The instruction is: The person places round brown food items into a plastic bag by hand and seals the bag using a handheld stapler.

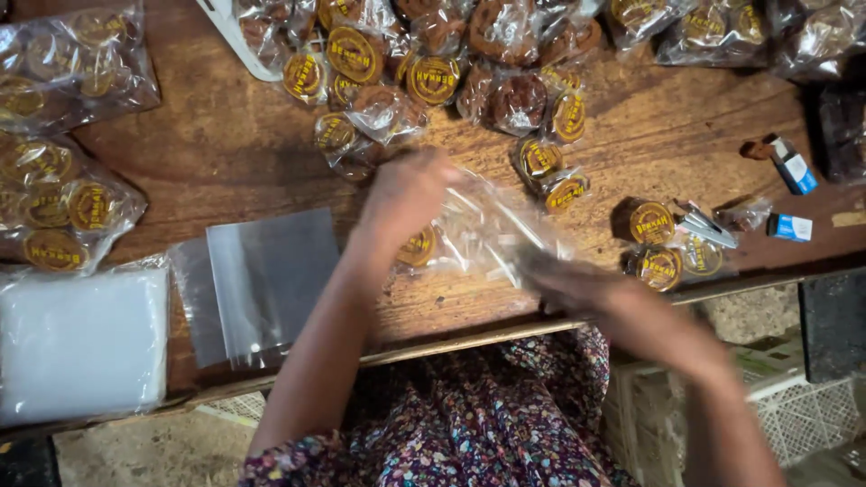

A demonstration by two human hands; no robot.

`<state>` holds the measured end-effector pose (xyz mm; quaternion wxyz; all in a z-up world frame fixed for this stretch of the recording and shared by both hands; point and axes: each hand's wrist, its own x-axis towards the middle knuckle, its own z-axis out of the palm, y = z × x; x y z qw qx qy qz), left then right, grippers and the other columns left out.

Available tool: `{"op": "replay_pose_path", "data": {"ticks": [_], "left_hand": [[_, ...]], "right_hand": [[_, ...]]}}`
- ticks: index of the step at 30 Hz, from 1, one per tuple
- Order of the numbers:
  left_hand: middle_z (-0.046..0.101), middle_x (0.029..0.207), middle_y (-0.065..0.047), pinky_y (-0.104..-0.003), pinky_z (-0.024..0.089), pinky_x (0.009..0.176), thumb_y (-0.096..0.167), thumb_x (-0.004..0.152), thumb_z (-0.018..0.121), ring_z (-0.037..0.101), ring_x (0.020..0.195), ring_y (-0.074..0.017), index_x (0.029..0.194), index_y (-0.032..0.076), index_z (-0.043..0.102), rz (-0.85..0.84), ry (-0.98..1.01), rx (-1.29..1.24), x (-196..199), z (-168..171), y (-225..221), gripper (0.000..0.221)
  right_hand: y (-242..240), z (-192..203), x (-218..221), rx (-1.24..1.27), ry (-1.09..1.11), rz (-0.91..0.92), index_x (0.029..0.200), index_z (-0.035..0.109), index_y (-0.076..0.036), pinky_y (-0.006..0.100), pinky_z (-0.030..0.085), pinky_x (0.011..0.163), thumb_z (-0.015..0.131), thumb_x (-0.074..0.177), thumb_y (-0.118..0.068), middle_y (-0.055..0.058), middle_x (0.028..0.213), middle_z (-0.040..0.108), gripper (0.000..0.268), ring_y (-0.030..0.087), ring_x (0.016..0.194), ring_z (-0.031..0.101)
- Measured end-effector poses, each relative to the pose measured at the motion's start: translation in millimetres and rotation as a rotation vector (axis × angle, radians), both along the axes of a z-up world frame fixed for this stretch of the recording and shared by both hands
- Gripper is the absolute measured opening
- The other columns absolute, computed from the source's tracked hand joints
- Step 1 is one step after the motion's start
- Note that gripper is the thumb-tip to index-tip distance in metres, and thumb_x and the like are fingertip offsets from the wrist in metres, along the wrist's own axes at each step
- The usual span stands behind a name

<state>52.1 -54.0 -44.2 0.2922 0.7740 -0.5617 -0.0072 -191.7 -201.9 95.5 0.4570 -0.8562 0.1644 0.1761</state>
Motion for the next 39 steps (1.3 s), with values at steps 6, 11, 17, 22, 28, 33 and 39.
{"op": "replay_pose_path", "data": {"ticks": [6,11,17,22,28,33,39], "left_hand": [[0.073,0.096,-0.012,-0.024,0.053,0.036,-0.026,0.082,0.05,0.066,0.055,-0.0168,0.11,0.001,0.071,-0.282,0.098,0.39,-2,22,-18,0.044],[0.064,0.082,0.003,-0.033,0.054,0.075,0.011,0.086,0.06,0.07,0.063,-0.02,0.091,0.02,0.059,-0.546,-0.498,-0.091,13,-16,-20,0.01],[0.06,0.078,0.004,-0.028,0.049,0.083,0.012,0.093,0.061,0.069,0.074,-0.017,0.084,0.017,0.055,-0.574,-0.506,-0.016,29,-13,-6,0.013],[0.059,0.113,-0.008,-0.048,0.032,0.107,0.029,0.098,0.061,0.056,0.112,-0.027,0.111,0.013,0.056,-0.384,-0.475,0.204,-15,47,4,0.021],[0.059,0.092,-0.015,-0.05,0.043,0.081,0.068,0.097,0.041,0.057,0.086,-0.0342,0.09,0.003,0.067,-0.035,-0.186,0.004,-155,43,39,0.07],[0.075,0.113,-0.017,-0.045,0.052,0.101,0.009,0.087,0.071,0.07,0.105,-0.0292,0.117,0.001,0.07,-0.029,0.097,0.42,-180,4,54,0.032],[0.077,0.095,-0.013,-0.044,0.059,0.092,0.007,0.093,0.073,0.076,0.093,-0.0261,0.112,0.007,0.069,-0.03,0.12,0.125,-169,37,76,0.019]], "right_hand": [[-67,-64,-26,-0.415,-0.319,-0.318,0.138,0.063,-0.005,0.037,0.045,0.099,0.067,0.095,-0.006,0.013,0.125,0.067,0.043,0.027,0.117,0.062],[-58,-97,25,-0.324,-0.372,-0.286,0.153,0.045,-0.006,0.06,0.043,0.107,0.088,0.076,-0.027,0.025,0.134,0.061,0.09,0.048,0.126,0.057],[-66,-100,28,-0.149,-0.072,-0.023,0.114,0.073,-0.007,0.059,0.052,0.095,0.089,0.072,-0.023,0.022,0.108,0.074,0.048,0.046,0.108,0.069],[-74,-88,54,-0.068,-0.195,-0.37,0.12,0.068,-0.002,0.043,0.052,0.085,0.087,0.078,-0.025,0.013,0.105,0.066,0.052,0.031,0.096,0.065],[-68,-125,85,0.005,-0.207,-0.531,0.104,0.066,-0.011,0.031,0.05,0.077,0.088,0.078,-0.022,0.006,0.097,0.068,0.036,0.017,0.087,0.063],[-44,-110,60,-0.348,-0.409,-0.363,0.099,0.061,-0.012,0.047,0.057,0.093,0.085,0.083,-0.026,0.018,0.131,0.04,0.032,0.037,0.123,0.048],[-64,-94,7,-0.355,-0.252,0.076,0.108,0.077,-0.013,0.036,0.04,0.107,0.078,0.072,-0.004,0.01,0.127,0.047,0.037,0.029,0.12,0.053]]}}
